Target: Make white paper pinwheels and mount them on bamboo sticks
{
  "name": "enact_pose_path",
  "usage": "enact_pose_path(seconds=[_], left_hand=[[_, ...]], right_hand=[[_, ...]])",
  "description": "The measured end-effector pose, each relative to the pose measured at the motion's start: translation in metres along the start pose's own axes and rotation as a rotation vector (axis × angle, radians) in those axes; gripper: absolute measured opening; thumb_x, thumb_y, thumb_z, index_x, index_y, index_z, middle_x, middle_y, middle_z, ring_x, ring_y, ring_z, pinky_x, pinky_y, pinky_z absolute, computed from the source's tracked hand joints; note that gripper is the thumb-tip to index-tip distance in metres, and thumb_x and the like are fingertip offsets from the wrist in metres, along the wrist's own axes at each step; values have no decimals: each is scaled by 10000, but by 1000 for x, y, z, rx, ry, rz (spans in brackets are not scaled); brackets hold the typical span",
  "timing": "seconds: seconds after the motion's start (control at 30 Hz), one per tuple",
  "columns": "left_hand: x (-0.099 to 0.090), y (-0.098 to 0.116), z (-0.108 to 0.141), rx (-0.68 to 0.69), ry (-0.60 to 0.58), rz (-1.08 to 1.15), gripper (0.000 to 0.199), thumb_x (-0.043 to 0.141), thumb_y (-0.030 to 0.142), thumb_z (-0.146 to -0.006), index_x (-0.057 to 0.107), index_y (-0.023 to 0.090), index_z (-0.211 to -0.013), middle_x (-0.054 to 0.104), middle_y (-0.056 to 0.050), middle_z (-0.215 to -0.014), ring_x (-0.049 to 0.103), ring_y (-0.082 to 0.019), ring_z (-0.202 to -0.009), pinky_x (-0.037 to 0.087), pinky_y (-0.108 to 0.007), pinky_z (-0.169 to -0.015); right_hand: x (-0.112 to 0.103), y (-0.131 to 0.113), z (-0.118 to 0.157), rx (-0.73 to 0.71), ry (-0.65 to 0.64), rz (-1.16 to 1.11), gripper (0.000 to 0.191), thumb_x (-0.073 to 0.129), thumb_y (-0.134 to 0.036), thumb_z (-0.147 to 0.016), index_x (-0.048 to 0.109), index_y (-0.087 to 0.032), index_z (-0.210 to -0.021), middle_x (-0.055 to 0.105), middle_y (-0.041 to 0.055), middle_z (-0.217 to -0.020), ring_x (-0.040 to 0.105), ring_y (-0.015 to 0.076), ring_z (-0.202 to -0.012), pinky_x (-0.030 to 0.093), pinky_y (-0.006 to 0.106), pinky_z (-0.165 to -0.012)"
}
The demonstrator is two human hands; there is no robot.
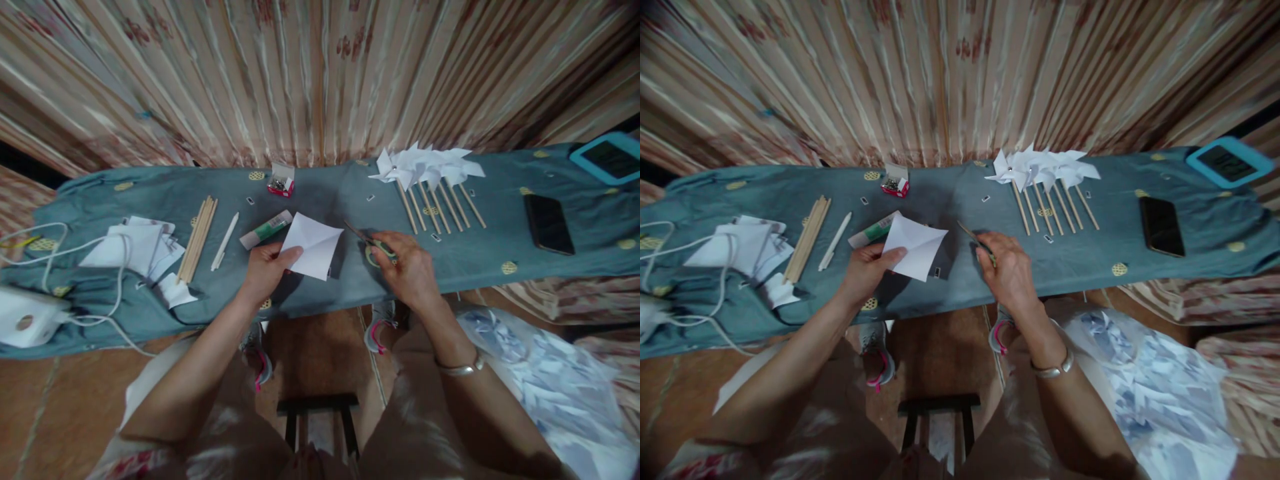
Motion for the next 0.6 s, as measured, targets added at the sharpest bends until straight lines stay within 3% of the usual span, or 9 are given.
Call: enact_pose_path(seconds=[0.1,0.2,0.3,0.47,0.6], left_hand=[[-2,2,-8,94,73,-43,317,774,390,-677,621,172,-507,524,27,-473,415,-95,-454,281,-215,-443],[0,6,-15,151,103,-72,302,758,367,-696,609,178,-513,486,44,-471,386,-93,-450,255,-215,-434],[5,9,-20,180,104,-92,277,736,360,-708,614,180,-536,457,53,-481,364,-90,-464,245,-217,-442],[9,12,-27,161,106,-113,312,730,388,-709,575,185,-530,411,59,-490,350,-91,-478,231,-227,-460],[10,15,-30,183,114,-99,311,734,375,-729,572,192,-538,434,55,-513,368,-95,-489,260,-231,-473]], right_hand=[[4,13,3,71,-121,218,341,548,-262,-913,714,-133,-1181,768,186,-1096,707,340,-990,547,483,-906],[7,14,4,69,-126,332,362,569,-236,-889,695,-121,-1208,761,195,-1101,695,345,-990,547,462,-877],[6,11,1,78,-126,391,354,609,-231,-868,693,-120,-1193,759,194,-1095,695,350,-985,551,454,-861],[7,11,-5,116,-265,481,317,588,-201,-878,699,-112,-1161,766,208,-1033,724,356,-927,558,439,-796],[10,16,-9,156,-227,389,314,597,-193,-852,706,-154,-1143,780,171,-956,739,319,-855,558,418,-768]])
Point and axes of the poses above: each hand's wrist, its own z-axis away from the middle knuckle, its own x-axis out of the palm, y = z × x, the point moved 3 cm from there along -z, towards the middle knuckle
